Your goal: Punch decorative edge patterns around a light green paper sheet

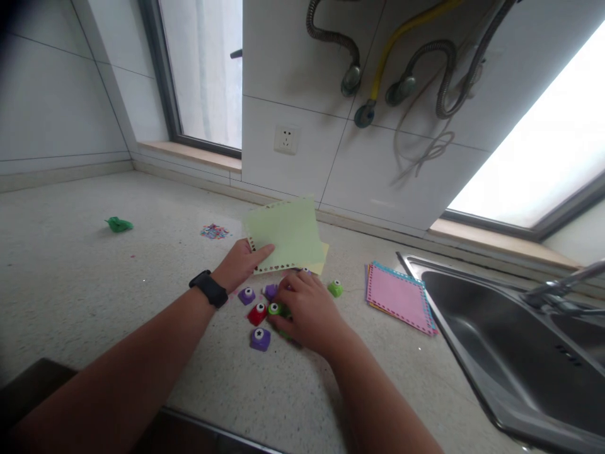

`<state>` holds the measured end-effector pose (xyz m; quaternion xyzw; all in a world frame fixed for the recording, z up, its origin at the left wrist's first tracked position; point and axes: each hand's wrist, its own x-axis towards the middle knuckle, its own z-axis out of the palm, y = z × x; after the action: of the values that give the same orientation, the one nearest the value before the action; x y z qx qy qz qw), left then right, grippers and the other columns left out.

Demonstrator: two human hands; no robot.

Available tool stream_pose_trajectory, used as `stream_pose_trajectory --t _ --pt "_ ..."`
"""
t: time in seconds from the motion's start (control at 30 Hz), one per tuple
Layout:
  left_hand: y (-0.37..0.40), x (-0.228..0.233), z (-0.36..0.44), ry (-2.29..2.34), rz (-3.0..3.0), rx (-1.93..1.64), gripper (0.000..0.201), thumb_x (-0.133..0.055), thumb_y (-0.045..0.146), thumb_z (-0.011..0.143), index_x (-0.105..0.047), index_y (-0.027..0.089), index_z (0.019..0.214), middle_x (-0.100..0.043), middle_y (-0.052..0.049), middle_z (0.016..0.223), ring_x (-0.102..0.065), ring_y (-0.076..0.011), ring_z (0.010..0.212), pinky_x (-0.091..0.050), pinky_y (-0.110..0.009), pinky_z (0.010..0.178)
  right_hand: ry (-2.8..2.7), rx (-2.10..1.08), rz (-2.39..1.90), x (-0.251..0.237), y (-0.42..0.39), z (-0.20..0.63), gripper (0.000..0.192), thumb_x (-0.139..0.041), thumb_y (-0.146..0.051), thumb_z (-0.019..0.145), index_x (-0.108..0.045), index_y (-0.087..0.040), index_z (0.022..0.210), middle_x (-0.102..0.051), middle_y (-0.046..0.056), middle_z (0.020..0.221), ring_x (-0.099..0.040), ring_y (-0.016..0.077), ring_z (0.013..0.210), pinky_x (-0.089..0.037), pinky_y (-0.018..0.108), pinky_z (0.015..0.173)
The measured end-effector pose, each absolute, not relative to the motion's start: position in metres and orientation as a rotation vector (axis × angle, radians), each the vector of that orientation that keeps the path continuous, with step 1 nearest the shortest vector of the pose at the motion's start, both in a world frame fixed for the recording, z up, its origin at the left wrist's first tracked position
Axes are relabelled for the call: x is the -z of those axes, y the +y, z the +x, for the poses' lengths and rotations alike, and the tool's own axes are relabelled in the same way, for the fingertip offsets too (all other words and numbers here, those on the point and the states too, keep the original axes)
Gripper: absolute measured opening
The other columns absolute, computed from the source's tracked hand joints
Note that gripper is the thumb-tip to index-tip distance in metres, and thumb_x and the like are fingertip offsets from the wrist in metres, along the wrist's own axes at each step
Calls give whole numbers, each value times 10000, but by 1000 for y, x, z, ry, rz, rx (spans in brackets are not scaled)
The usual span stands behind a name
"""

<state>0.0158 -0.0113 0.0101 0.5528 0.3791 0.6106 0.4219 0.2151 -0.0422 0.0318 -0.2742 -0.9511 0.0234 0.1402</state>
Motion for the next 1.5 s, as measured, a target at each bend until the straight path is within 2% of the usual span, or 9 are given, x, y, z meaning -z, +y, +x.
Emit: stream_pose_trajectory --t 0.07,0.13,0.23,0.3,0.43,0.7,0.87,1.13,1.5 --pt "-12 -10 17 947 1340 -1525 350 -649 386 841 -704 163 1105 -744 -77 1068 -686 -211 992 -511 -352 919 -2749 -130 -777 -34 -43 216 182 -679 -374 868 -690 -228 977 -638 57 988 -526 255 982 -412 409 873" --pt "-13 -9 17 974 1277 -1502 367 -663 417 832 -698 166 1097 -753 -67 982 -698 -187 804 -550 -306 718 -2695 -259 -779 -35 -43 218 166 -634 -366 906 -661 -212 963 -648 54 956 -548 234 945 -424 392 849" --pt "-14 -9 19 1040 1209 -1458 380 -674 478 814 -694 166 1031 -707 -16 719 -537 -113 449 -370 -220 373 -2423 -585 -906 -35 -40 224 137 -595 -344 930 -611 -209 925 -650 32 855 -570 182 786 -451 339 727" --pt "-16 -9 20 1029 1194 -1465 394 -678 491 809 -681 165 1030 -680 -7 689 -482 -95 410 -313 -209 323 -2138 -829 -969 -34 -35 229 164 -590 -371 923 -567 -212 890 -635 11 771 -561 156 667 -451 312 628" --pt "-19 -12 23 969 1153 -1479 392 -700 473 792 -663 161 1026 -685 -20 759 -514 -90 450 -360 -192 309 -1626 -1145 -897 -32 -20 240 269 -616 -448 887 -470 -225 855 -596 -26 635 -569 144 539 -436 285 514" --pt "-26 -18 28 884 1100 -1501 452 -753 365 772 -609 160 1148 -704 -48 952 -627 -132 567 -521 -225 325 -1180 -1192 -645 -39 -9 253 341 -755 -360 796 -449 -225 862 -665 13 902 -685 166 779 -540 331 748" --pt "-31 -20 31 873 1112 -1523 534 -784 280 746 -589 204 1237 -674 -55 1151 -680 -156 710 -580 -245 380 -1195 -1139 -575 -40 -8 257 375 -816 -246 743 -512 -243 962 -618 -50 838 -596 84 540 -424 207 436" --pt "-30 -20 33 889 1008 -1619 486 -835 218 681 -666 185 1136 -701 -30 1072 -685 -148 754 -638 -259 504 -1224 -1155 -583 -44 -8 263 417 -804 -205 757 -609 -224 1125 -734 21 879 -713 158 823 -565 340 836" --pt "-31 -24 36 911 974 -1652 420 -855 219 647 -702 172 1036 -711 -26 1054 -686 -154 763 -641 -251 525 -1292 -1160 -599 -48 -16 261 387 -790 -257 771 -580 -195 1090 -751 42 815 -735 188 765 -595 355 761"
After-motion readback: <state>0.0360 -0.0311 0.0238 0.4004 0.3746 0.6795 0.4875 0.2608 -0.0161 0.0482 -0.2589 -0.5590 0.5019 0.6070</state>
